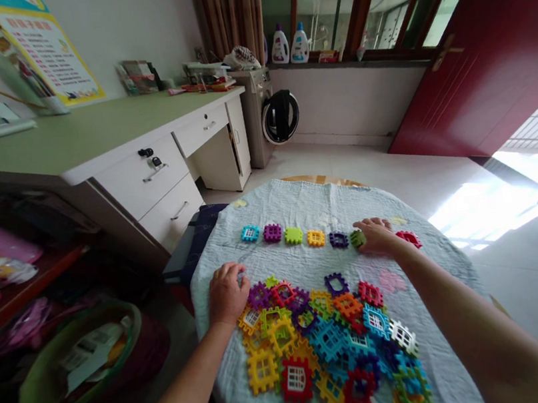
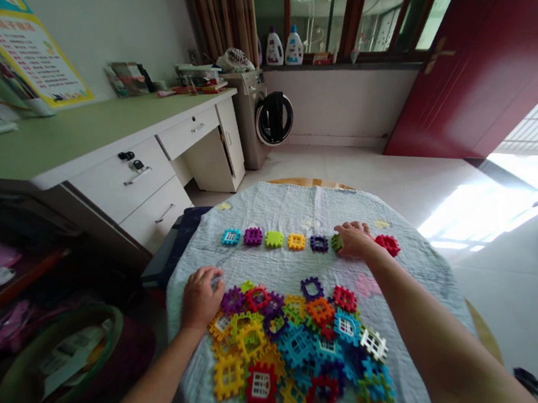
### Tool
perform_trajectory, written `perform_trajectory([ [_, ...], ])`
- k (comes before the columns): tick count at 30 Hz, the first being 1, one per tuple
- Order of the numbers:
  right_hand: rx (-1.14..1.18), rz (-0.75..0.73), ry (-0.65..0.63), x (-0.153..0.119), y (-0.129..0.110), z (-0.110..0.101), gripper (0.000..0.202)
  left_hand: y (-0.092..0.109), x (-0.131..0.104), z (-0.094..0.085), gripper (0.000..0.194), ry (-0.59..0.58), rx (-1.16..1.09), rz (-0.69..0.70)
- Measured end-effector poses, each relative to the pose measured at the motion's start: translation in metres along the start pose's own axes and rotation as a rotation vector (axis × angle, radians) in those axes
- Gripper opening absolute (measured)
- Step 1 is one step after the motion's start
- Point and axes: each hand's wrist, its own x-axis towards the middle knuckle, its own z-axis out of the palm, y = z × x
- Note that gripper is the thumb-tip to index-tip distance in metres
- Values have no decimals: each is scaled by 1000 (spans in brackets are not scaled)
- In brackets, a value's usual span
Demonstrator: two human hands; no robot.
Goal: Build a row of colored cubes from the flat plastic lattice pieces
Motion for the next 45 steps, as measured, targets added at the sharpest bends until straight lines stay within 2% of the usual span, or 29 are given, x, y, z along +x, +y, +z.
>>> perform_trajectory([
  [6,-14,-31,-26,6,-2,1,54,1,0,-1,16,-3,4,-7],
  [19,-31,-29,-19,6,-7,1,58,3,0,-2,15,-11,0,-20],
  [24,-10,-11,41,-3,-7,-7,76,2,0,-2,15,-2,1,-5],
  [27,80,-15,191,-23,-7,-9,74,0,0,0,15,2,0,2],
  [29,178,-22,320,-44,-7,-2,64,-2,0,1,15,5,-2,8],
  [32,336,-33,438,-83,-3,26,52,-4,0,3,16,19,-5,12],
  [36,465,15,488,-128,10,78,42,-3,0,4,17,15,2,1],
  [39,451,70,512,-146,17,108,38,-2,0,3,17,4,-1,-6],
  [42,393,102,567,-152,15,119,35,-1,0,2,17,-1,-4,-12],
  [45,326,154,577,-154,7,118,34,1,0,-1,17,-12,-8,-21],
])
